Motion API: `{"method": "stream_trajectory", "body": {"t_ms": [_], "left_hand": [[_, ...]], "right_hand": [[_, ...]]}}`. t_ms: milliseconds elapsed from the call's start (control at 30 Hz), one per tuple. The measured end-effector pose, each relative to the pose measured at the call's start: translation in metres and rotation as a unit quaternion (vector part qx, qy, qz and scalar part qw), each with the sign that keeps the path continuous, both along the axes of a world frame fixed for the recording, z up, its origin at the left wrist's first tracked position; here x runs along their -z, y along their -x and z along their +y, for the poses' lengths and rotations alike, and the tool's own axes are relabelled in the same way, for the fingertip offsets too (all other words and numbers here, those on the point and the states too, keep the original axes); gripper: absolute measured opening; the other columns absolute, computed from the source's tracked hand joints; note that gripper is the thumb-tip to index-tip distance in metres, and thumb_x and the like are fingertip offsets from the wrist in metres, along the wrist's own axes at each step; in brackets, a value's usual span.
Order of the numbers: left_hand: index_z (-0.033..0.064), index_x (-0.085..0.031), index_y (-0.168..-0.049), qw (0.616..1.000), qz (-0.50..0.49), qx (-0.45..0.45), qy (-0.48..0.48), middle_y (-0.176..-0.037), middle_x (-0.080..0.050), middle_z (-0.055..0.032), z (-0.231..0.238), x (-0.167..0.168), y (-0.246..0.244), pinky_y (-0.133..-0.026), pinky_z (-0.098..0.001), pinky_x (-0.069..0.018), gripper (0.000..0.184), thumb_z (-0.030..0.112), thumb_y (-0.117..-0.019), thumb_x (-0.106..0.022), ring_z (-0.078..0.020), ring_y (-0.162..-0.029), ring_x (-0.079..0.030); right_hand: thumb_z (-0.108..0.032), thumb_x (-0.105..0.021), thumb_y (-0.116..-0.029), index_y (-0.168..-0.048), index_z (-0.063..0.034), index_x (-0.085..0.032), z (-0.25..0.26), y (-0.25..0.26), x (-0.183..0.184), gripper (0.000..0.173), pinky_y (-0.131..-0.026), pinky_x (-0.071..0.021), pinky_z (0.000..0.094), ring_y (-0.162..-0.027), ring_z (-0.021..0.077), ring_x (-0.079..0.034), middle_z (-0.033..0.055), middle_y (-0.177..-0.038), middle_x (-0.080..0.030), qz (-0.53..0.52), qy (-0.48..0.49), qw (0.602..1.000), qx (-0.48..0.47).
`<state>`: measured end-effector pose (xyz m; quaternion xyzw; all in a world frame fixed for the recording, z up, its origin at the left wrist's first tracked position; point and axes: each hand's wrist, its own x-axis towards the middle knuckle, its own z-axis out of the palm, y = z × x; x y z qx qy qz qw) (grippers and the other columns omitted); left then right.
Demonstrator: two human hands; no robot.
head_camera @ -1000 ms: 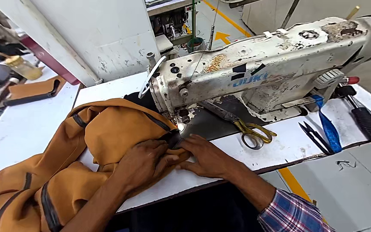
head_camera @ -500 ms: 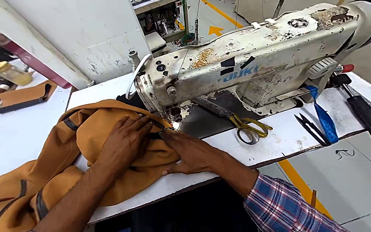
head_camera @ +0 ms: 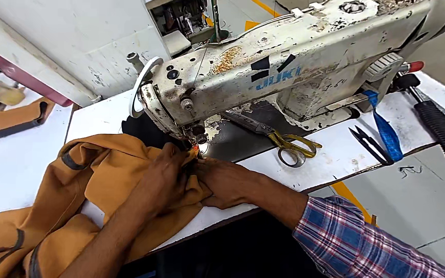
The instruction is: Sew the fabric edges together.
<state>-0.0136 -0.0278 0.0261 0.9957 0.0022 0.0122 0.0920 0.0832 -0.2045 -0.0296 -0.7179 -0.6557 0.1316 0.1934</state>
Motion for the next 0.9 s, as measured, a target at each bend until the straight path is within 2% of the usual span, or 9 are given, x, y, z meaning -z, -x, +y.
{"method": "stream_trajectory", "body": {"t_ms": [167, 267, 333, 467, 600, 700, 767, 833, 900], "left_hand": [[0.0078, -0.073, -0.116, 0.980, -0.034, 0.137, -0.139, -0.135, -0.066, -0.0090, 0.003, 0.014, -0.001, -0.108, -0.0535, -0.0463, 0.028, 0.004, -0.0939, -0.055, -0.0291, -0.130, -0.060], [0.0056, -0.069, -0.107, 0.977, -0.053, 0.129, -0.159, -0.105, -0.072, -0.0110, 0.003, 0.023, -0.005, -0.085, -0.0494, -0.0538, 0.021, 0.004, -0.0985, -0.050, -0.0288, -0.101, -0.070], [0.0047, -0.068, -0.110, 0.981, -0.052, 0.115, -0.147, -0.098, -0.070, -0.0118, 0.008, 0.023, -0.005, -0.078, -0.0491, -0.0541, 0.020, 0.006, -0.0988, -0.052, -0.0301, -0.092, -0.070], [0.0105, -0.069, -0.130, 0.978, -0.065, 0.129, -0.153, -0.118, -0.072, -0.0098, 0.018, 0.016, 0.005, -0.078, -0.0486, -0.0534, 0.036, 0.016, -0.0971, -0.056, -0.0291, -0.100, -0.069], [0.0060, -0.068, -0.130, 0.978, -0.070, 0.099, -0.170, -0.142, -0.060, -0.0160, 0.026, -0.015, 0.029, -0.103, -0.0585, -0.0471, 0.048, 0.029, -0.0888, -0.062, -0.0364, -0.124, -0.062], [0.0032, -0.070, -0.124, 0.978, -0.086, 0.082, -0.173, -0.133, -0.064, -0.0174, 0.038, -0.028, 0.043, -0.103, -0.0604, -0.0460, 0.051, 0.032, -0.0823, -0.061, -0.0397, -0.120, -0.062], [0.0037, -0.072, -0.119, 0.981, -0.090, 0.077, -0.156, -0.126, -0.068, -0.0141, 0.039, -0.030, 0.042, -0.105, -0.0575, -0.0474, 0.042, 0.025, -0.0882, -0.055, -0.0360, -0.119, -0.064], [0.0029, -0.072, -0.114, 0.984, -0.084, 0.069, -0.144, -0.116, -0.071, -0.0137, 0.033, -0.036, 0.034, -0.102, -0.0558, -0.0496, 0.034, 0.022, -0.0935, -0.052, -0.0349, -0.114, -0.067], [0.0020, -0.069, -0.108, 0.984, -0.081, 0.061, -0.147, -0.100, -0.070, -0.0141, 0.016, -0.044, 0.026, -0.090, -0.0553, -0.0538, 0.026, 0.016, -0.0946, -0.052, -0.0349, -0.100, -0.069]], "right_hand": [[-0.056, -0.060, -0.0956, -0.130, -0.0011, -0.063, 0.000, 0.007, 0.005, 0.065, -0.123, -0.0278, 0.0418, -0.136, 0.0287, -0.052, 0.0154, -0.133, -0.065, -0.055, -0.004, 0.998, 0.003], [-0.056, -0.055, -0.0991, -0.137, -0.0004, -0.059, -0.001, 0.008, 0.008, 0.068, -0.126, -0.0215, 0.0441, -0.142, 0.0289, -0.047, 0.0161, -0.142, -0.060, -0.061, 0.008, 0.998, -0.003], [-0.057, -0.051, -0.1007, -0.143, -0.0025, -0.056, -0.007, 0.005, 0.009, 0.069, -0.127, -0.0200, 0.0445, -0.150, 0.0277, -0.038, 0.0146, -0.153, -0.052, -0.057, 0.001, 0.998, -0.010], [-0.052, -0.060, -0.0981, -0.148, -0.0076, -0.053, -0.016, -0.001, 0.006, 0.067, -0.128, -0.0189, 0.0461, -0.155, 0.0247, -0.030, 0.0101, -0.160, -0.044, -0.007, 0.011, 1.000, -0.017], [-0.063, -0.056, -0.0964, -0.147, -0.0071, -0.053, -0.017, -0.004, -0.008, 0.076, -0.128, -0.0194, 0.0487, -0.151, 0.0230, -0.037, 0.0103, -0.155, -0.051, 0.074, 0.005, 0.997, -0.004], [-0.063, -0.048, -0.1004, -0.134, -0.0059, -0.063, -0.011, 0.000, -0.014, 0.068, -0.122, -0.0334, 0.0448, -0.130, 0.0186, -0.059, 0.0079, -0.130, -0.068, 0.130, -0.069, 0.989, 0.026], [-0.061, -0.050, -0.1004, -0.133, -0.0058, -0.063, -0.001, 0.008, -0.012, 0.066, -0.110, -0.0466, 0.0436, -0.125, 0.0202, -0.061, 0.0092, -0.128, -0.068, 0.126, -0.089, 0.988, 0.026], [-0.063, -0.052, -0.0988, -0.145, -0.0053, -0.054, 0.013, 0.016, -0.012, 0.074, -0.114, -0.0430, 0.0441, -0.136, 0.0234, -0.054, 0.0124, -0.141, -0.061, 0.119, -0.073, 0.990, 0.026], [-0.066, -0.053, -0.0969, -0.144, -0.0022, -0.054, 0.028, 0.023, -0.010, 0.079, -0.117, -0.0386, 0.0464, -0.138, 0.0278, -0.051, 0.0161, -0.142, -0.059, 0.102, -0.070, 0.992, 0.023]]}}
